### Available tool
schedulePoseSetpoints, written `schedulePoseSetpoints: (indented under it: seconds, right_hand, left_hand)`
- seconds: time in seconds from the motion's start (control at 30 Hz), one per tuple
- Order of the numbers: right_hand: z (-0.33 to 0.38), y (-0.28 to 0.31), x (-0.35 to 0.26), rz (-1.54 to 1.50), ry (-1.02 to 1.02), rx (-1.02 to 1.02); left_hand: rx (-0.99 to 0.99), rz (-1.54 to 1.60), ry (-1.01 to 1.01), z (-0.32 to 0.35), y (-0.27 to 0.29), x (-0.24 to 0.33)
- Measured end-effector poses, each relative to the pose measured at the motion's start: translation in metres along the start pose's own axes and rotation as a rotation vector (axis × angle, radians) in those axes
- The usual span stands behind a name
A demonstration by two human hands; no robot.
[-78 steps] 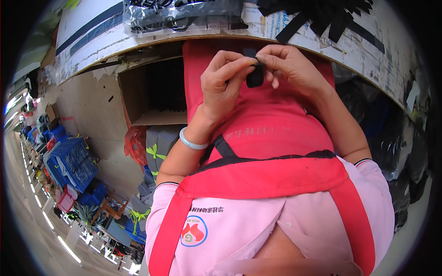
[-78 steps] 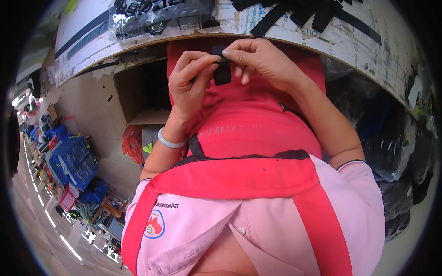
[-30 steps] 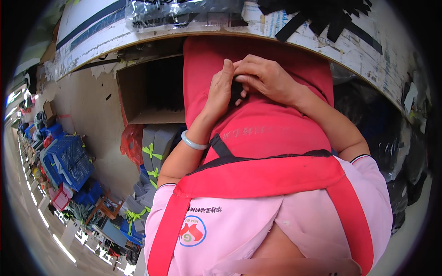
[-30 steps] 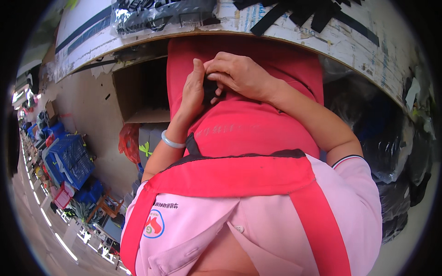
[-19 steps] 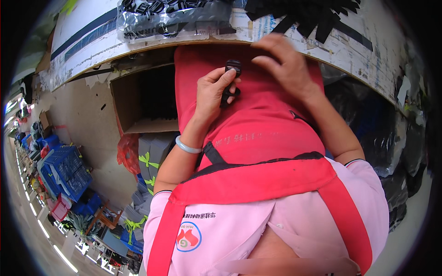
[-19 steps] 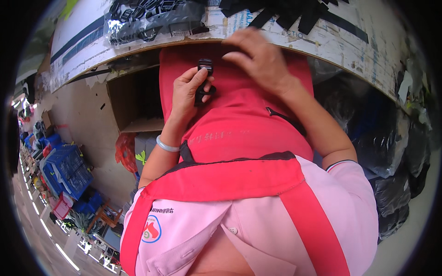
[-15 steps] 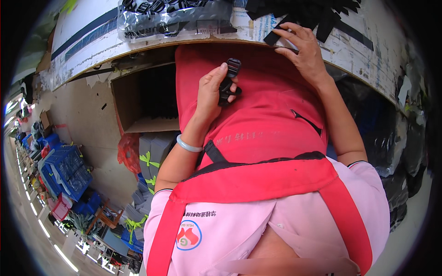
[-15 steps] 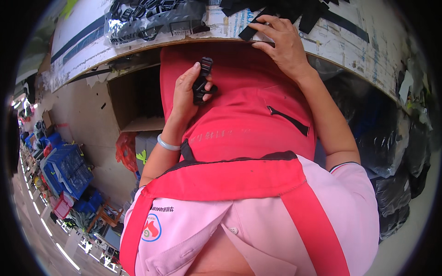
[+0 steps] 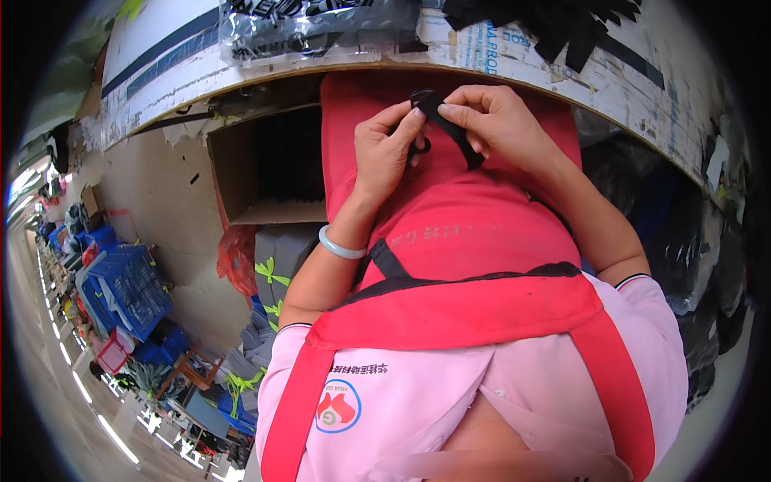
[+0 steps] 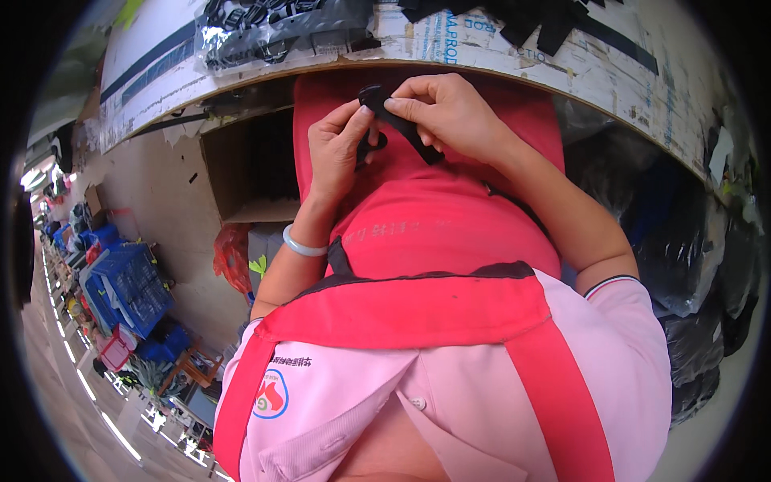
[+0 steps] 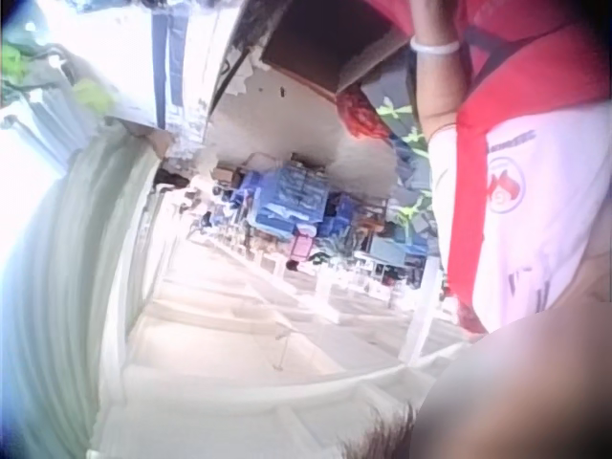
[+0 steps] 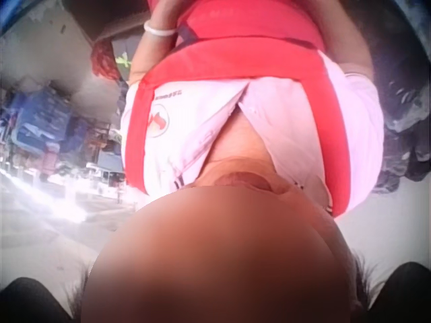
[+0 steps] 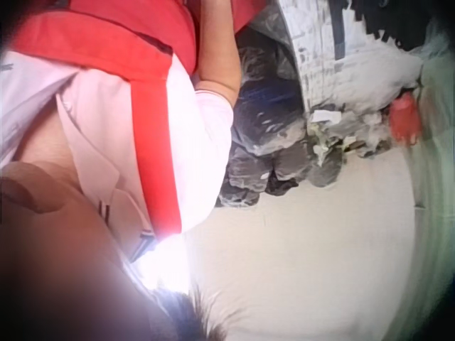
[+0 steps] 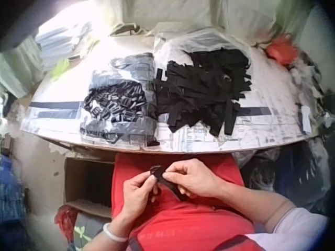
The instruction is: Manually assemble small plastic strap buckles by inserting components.
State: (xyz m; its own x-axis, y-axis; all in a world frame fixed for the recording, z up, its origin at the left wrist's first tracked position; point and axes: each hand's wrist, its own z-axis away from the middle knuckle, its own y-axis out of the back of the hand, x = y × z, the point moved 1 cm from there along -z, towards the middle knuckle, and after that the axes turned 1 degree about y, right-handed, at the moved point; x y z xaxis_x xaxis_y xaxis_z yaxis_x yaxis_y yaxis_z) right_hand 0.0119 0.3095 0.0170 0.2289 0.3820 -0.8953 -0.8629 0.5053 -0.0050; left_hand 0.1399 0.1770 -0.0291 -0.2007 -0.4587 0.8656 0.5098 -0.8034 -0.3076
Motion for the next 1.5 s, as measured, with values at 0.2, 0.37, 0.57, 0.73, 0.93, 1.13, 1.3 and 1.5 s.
schedulePoseSetpoints:
  seconds: [0.2, 0.37, 0.57, 0.73, 0.93, 1.13, 1.3, 1.5]
  right_hand:
    - [-0.006, 0.000, 0.018, -0.265, -0.160, -0.076]
    - [-0.007, -0.006, 0.015, -0.548, -0.145, -0.063]
    - [-0.012, -0.012, 0.027, -0.569, -0.027, 0.031]
    - [-0.015, -0.009, 0.031, -0.456, 0.037, 0.088]
    - [-0.018, -0.009, 0.045, -0.421, 0.048, 0.090]
    - [-0.003, -0.015, 0.031, -0.135, 0.338, 0.232]
    - [0.009, -0.003, -0.002, 0.196, 0.217, 0.124]
    - [0.001, -0.003, 0.014, 0.037, -0.112, 0.020]
  left_hand:
    - [0.072, -0.286, -0.307, -0.001, -0.001, -0.001]
    - [0.115, -0.508, -0.555, -0.007, 0.000, 0.001]
    - [0.064, -0.750, -0.737, -0.010, 0.002, 0.007]
    - [-0.067, -0.794, -0.694, -0.008, 0.006, 0.009]
    - [-0.029, 0.222, 0.226, -0.009, 0.006, -0.002]
    - [0.050, 0.182, 0.139, -0.011, -0.001, -0.003]
    - [0.106, 0.139, -0.041, -0.009, -0.002, 0.003]
    - [0.098, 0.077, -0.118, -0.005, -0.004, -0.002]
